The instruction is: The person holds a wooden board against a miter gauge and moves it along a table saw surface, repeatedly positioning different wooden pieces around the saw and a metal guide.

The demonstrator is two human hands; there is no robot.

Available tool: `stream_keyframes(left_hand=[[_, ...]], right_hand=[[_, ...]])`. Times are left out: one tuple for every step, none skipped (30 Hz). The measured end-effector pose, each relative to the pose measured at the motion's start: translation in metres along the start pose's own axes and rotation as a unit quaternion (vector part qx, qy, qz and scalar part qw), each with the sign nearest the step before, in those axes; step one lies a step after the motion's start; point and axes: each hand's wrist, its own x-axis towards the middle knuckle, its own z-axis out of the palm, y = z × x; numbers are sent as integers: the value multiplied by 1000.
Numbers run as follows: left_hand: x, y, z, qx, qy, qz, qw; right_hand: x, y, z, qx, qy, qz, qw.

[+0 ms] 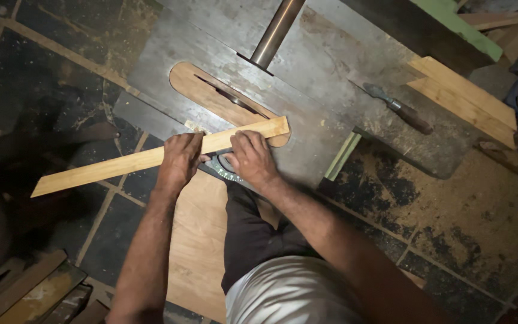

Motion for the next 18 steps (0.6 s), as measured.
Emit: stream_keyframes(left_hand=[[1,1,-1,4,0,4,1000],[2,2,-2,13,3,6,1000],[2,3,-3,21,4,8,1000],[2,4,-4,29,6,10,1000],[2,5,-5,29,2,8,1000],[3,6,-6,29,-3,6,1000],[4,6,-6,29,-6,4,1000],[4,7,-6,29,-5,2,1000],[4,9,-5,29,-6,1,1000],[4,9,-3,29,-6,-1,1000],[5,8,-2,31,-9,0,999],[6,6,-1,34,-12,1,999],[7,4,-1,36,-14,2,999],[6,2,0,35,-26,-10,999],[6,0,0,34,-36,-20,999],[6,-2,0,33,-47,-31,998],[7,-4,1,33,-43,-29,998],[9,-6,2,34,-40,-28,998]], right_hand=[[0,0,0,-1,-4,1,1000],[1,0,0,-3,-8,1,1000],[1,0,0,-4,-12,2,1000],[1,0,0,-5,-9,1,1000],[1,0,0,-7,-5,-1,1000],[0,0,0,-8,-1,-3,1000],[0,0,0,-10,-1,-3,1000],[0,-1,-1,-11,-2,-3,1000],[0,-1,-1,-12,-2,-2,1000],[2,0,0,-13,0,-4,1000],[1,0,0,-14,-1,-5,1000],[1,0,0,-14,-2,-6,1000],[1,0,0,-11,-3,-3,1000],[1,-1,0,-8,-4,0,1000],[2,-1,1,-5,-5,2,1000],[3,-1,1,-9,-2,-1,1000],[4,-2,2,-11,2,-2,1000],[5,-2,3,-14,5,-4,1000]])
